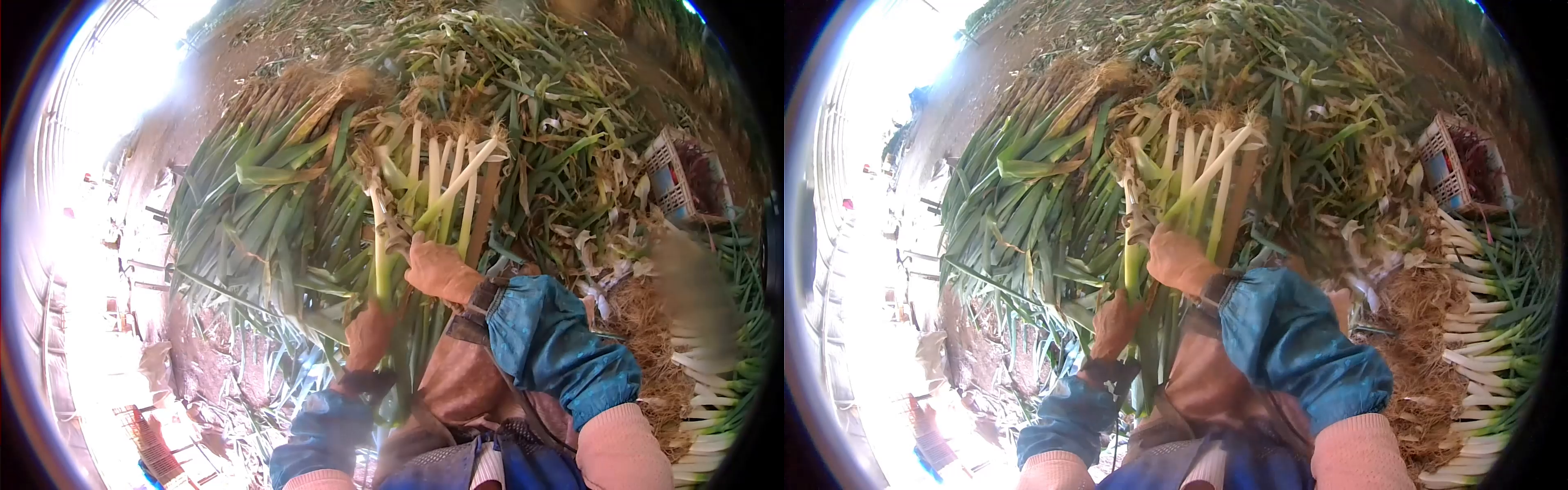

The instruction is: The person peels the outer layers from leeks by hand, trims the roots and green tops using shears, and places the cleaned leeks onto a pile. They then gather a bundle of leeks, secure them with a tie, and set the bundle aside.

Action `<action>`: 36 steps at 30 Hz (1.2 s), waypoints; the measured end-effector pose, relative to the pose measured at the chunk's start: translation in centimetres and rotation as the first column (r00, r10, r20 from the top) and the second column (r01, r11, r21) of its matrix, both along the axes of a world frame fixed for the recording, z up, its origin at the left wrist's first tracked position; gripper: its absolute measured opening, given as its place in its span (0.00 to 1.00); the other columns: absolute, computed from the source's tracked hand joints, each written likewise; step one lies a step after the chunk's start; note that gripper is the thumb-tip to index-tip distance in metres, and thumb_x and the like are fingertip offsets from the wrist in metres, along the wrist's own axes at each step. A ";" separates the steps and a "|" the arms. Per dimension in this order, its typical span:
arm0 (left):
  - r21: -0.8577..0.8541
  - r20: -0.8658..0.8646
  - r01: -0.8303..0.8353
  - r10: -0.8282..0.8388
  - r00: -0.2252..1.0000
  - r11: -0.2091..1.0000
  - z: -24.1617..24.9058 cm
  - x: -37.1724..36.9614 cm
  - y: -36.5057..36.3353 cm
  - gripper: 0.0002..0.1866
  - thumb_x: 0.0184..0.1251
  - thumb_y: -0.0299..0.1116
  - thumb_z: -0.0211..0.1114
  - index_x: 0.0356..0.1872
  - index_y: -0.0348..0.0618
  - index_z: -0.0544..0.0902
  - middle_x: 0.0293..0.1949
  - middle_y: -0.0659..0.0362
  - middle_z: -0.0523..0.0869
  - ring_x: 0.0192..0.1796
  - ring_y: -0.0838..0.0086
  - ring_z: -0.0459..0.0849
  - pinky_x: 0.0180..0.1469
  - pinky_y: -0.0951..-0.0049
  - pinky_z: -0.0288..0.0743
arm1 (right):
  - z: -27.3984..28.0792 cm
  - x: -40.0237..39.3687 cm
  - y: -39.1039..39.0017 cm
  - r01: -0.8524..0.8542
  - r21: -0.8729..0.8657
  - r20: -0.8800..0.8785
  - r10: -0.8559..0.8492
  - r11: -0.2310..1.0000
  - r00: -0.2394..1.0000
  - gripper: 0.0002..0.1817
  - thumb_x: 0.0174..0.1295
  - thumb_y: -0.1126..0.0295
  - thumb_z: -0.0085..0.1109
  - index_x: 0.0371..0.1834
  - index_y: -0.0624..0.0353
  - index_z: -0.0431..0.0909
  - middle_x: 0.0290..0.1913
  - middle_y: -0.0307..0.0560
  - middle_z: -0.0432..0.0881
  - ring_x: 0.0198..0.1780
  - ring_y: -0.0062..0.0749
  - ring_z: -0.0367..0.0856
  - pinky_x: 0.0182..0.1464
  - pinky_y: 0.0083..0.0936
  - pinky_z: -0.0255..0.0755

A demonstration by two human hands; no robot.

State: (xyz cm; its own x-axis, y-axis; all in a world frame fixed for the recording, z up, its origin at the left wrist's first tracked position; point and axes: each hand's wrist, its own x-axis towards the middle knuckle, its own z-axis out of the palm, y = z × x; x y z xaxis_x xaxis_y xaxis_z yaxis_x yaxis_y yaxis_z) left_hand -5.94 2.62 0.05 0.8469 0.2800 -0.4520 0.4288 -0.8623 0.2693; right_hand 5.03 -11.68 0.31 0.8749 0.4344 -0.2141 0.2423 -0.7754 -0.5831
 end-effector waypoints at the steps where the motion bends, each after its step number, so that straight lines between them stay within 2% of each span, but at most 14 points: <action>1: 0.013 0.006 -0.008 0.008 1.000 1.000 0.0 -0.3 -0.4 0.23 0.56 0.47 0.58 0.43 0.37 0.72 0.32 0.43 0.83 0.38 0.47 0.81 0.40 0.51 0.70 | 0.1 0.0 0.0 -0.002 -0.004 0.009 0.002 1.000 1.000 0.22 0.51 0.68 0.52 0.43 0.77 0.67 0.30 0.65 0.81 0.35 0.52 0.82 0.38 0.39 0.76; 5: 0.024 0.012 -0.025 0.025 1.000 0.999 0.3 -1.1 -1.7 0.21 0.56 0.46 0.58 0.42 0.40 0.72 0.31 0.42 0.82 0.37 0.46 0.81 0.40 0.51 0.70 | 0.0 1.0 0.1 -0.035 0.018 0.003 0.035 0.999 0.999 0.17 0.51 0.68 0.52 0.35 0.75 0.73 0.30 0.63 0.81 0.35 0.50 0.83 0.35 0.37 0.77; 9: 0.040 0.030 0.009 -0.010 1.000 0.999 0.1 -2.0 -1.7 0.21 0.59 0.50 0.54 0.43 0.43 0.72 0.31 0.42 0.83 0.38 0.44 0.81 0.42 0.51 0.70 | -0.9 2.5 0.8 -0.045 0.056 -0.024 0.046 0.997 0.999 0.21 0.47 0.67 0.53 0.39 0.74 0.68 0.33 0.68 0.80 0.39 0.59 0.80 0.43 0.45 0.74; 12: -0.026 0.085 -0.002 0.004 0.996 1.000 0.8 -2.2 -1.4 0.20 0.57 0.50 0.56 0.41 0.44 0.73 0.31 0.42 0.83 0.38 0.44 0.81 0.42 0.51 0.70 | -1.6 3.0 0.8 -0.018 0.044 0.023 0.017 0.999 1.000 0.21 0.46 0.67 0.53 0.39 0.74 0.68 0.33 0.68 0.80 0.39 0.59 0.80 0.43 0.45 0.74; 14: 0.027 0.090 -0.046 0.043 0.995 0.999 0.8 -2.3 -1.3 0.21 0.54 0.51 0.58 0.41 0.45 0.74 0.32 0.43 0.83 0.38 0.46 0.81 0.43 0.51 0.70 | -1.2 2.9 0.3 0.154 0.105 -0.100 -0.144 0.982 0.985 0.21 0.46 0.67 0.53 0.39 0.74 0.68 0.33 0.68 0.80 0.39 0.59 0.80 0.43 0.44 0.74; 19: -0.011 0.194 -0.087 0.088 0.977 0.996 1.9 2.3 -0.6 0.22 0.47 0.44 0.62 0.44 0.47 0.80 0.31 0.49 0.84 0.37 0.54 0.82 0.41 0.59 0.73 | 0.3 0.7 -2.4 0.052 0.115 -0.013 -0.051 0.992 0.999 0.21 0.48 0.66 0.54 0.40 0.74 0.67 0.31 0.68 0.79 0.38 0.61 0.79 0.43 0.45 0.73; 22: -0.087 0.375 0.043 -0.008 0.927 0.995 0.5 7.4 -0.1 0.20 0.48 0.44 0.63 0.41 0.45 0.80 0.29 0.49 0.83 0.36 0.54 0.82 0.39 0.58 0.72 | 2.5 0.0 -4.4 0.075 0.088 -0.032 -0.072 0.993 0.997 0.22 0.48 0.66 0.55 0.42 0.73 0.64 0.31 0.69 0.78 0.38 0.61 0.79 0.42 0.47 0.73; 24: -0.027 0.347 0.096 -0.081 0.934 0.995 0.0 10.5 -1.2 0.20 0.48 0.44 0.64 0.40 0.44 0.78 0.28 0.50 0.83 0.35 0.53 0.82 0.37 0.57 0.72 | 3.4 0.3 -5.4 0.146 0.102 -0.045 -0.142 0.984 0.989 0.23 0.48 0.66 0.55 0.43 0.72 0.62 0.30 0.69 0.78 0.37 0.61 0.79 0.41 0.48 0.73; 28: 0.039 0.350 0.288 -0.283 0.893 0.957 -3.5 9.2 -4.0 0.21 0.49 0.45 0.66 0.41 0.44 0.74 0.26 0.52 0.82 0.32 0.51 0.81 0.34 0.55 0.71 | 0.2 1.3 -5.8 0.098 0.054 0.138 -0.104 0.994 0.985 0.23 0.49 0.67 0.56 0.44 0.72 0.62 0.25 0.65 0.79 0.32 0.61 0.80 0.37 0.45 0.76; 29: 0.043 0.182 0.316 -0.318 0.930 0.948 -4.2 8.0 -4.1 0.25 0.50 0.44 0.66 0.49 0.45 0.72 0.33 0.49 0.82 0.38 0.52 0.81 0.37 0.55 0.71 | -0.5 2.3 -6.2 0.124 0.017 0.086 -0.125 0.992 0.988 0.24 0.49 0.67 0.56 0.44 0.73 0.62 0.26 0.66 0.79 0.32 0.61 0.80 0.37 0.45 0.76; 30: -0.014 0.262 0.355 -0.339 0.904 0.935 -3.8 6.8 -3.5 0.27 0.50 0.44 0.66 0.51 0.45 0.72 0.35 0.49 0.81 0.40 0.52 0.80 0.39 0.55 0.71 | -1.1 3.8 -6.6 0.146 -0.020 0.045 -0.145 0.989 0.988 0.25 0.49 0.66 0.56 0.45 0.74 0.62 0.27 0.67 0.79 0.33 0.61 0.80 0.37 0.45 0.76; 31: -0.068 0.346 0.394 -0.349 0.871 0.916 -2.9 5.6 -2.8 0.28 0.50 0.44 0.66 0.53 0.45 0.71 0.37 0.48 0.80 0.41 0.52 0.79 0.40 0.55 0.70 | -1.4 4.7 -6.2 0.340 -0.045 0.091 -0.335 0.939 0.938 0.25 0.49 0.66 0.56 0.45 0.75 0.63 0.28 0.68 0.79 0.33 0.61 0.80 0.38 0.44 0.77; 33: -0.043 0.439 0.462 -0.399 0.805 0.886 -2.4 5.1 -0.3 0.33 0.50 0.44 0.66 0.59 0.47 0.69 0.43 0.48 0.77 0.45 0.51 0.75 0.45 0.55 0.68 | -1.6 4.9 -6.3 0.317 -0.049 0.107 -0.310 0.947 0.945 0.24 0.49 0.66 0.56 0.45 0.74 0.64 0.29 0.69 0.79 0.34 0.61 0.80 0.40 0.44 0.76; 36: 0.051 0.525 0.222 -0.215 0.824 0.974 -0.4 4.6 3.8 0.21 0.53 0.40 0.63 0.48 0.47 0.74 0.35 0.53 0.78 0.38 0.54 0.77 0.43 0.55 0.69 | -0.2 3.4 -5.5 0.195 -0.039 0.039 -0.193 0.980 0.980 0.23 0.49 0.66 0.56 0.43 0.74 0.65 0.32 0.72 0.78 0.38 0.61 0.79 0.42 0.45 0.75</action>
